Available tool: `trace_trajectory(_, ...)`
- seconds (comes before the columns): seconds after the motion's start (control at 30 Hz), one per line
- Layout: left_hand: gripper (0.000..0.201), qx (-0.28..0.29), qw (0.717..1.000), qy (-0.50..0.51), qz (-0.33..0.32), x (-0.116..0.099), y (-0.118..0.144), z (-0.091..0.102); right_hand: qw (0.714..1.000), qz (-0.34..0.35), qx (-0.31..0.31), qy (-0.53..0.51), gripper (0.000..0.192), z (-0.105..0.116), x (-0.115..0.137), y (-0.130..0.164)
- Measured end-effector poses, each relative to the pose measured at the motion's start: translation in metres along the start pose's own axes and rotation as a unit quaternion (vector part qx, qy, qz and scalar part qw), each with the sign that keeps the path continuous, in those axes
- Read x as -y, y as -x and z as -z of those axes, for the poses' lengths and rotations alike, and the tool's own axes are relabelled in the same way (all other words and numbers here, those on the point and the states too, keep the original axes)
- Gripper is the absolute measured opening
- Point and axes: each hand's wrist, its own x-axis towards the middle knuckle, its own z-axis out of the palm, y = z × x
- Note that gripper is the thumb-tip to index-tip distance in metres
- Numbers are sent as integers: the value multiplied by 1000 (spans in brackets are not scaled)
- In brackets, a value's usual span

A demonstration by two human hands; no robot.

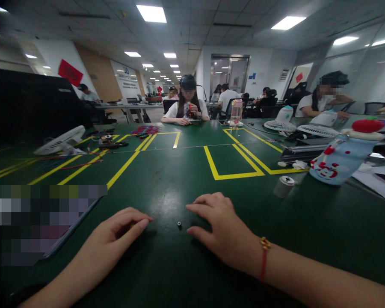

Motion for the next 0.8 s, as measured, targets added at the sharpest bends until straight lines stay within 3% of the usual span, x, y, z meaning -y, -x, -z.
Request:
trace_trajectory(0.07, 23, 0, 1000, -13, -6, 1, 1, 0, 998, 22, 33, -52, 27, -12, 18, -16)
trace_trajectory(0.13, 24, 0, 1000, -20, -5, 2, 1, 0, 996, 21, 41, -78, 22, -10, 18, -23)
trace_trajectory(0.2, 25, 2, 1000, -21, -1, 1, 1, 0, 998, -2, 8, -66, 26, 8, 1, -20)
trace_trajectory(0.3, 26, 11, 1000, -19, 3, -3, 1, -1, 992, -52, -92, 68, 28, 53, -45, 2)
trace_trajectory(0.37, 25, 17, 1000, -12, 1, -5, 1, -2, 966, -120, -142, 178, 31, 82, -80, 21)
trace_trajectory(0.43, 25, 21, 1000, -7, 0, -6, 1, -4, 937, -225, -136, 228, 34, 103, -110, 38)
trace_trajectory(0.53, 25, 25, 1000, -6, -1, -6, 2, -5, 913, -334, -84, 218, 35, 116, -138, 52)
trace_trajectory(0.8, 24, 30, 1000, -1, -11, -2, 4, -5, 896, -389, -105, 187, 37, 124, -156, 56)
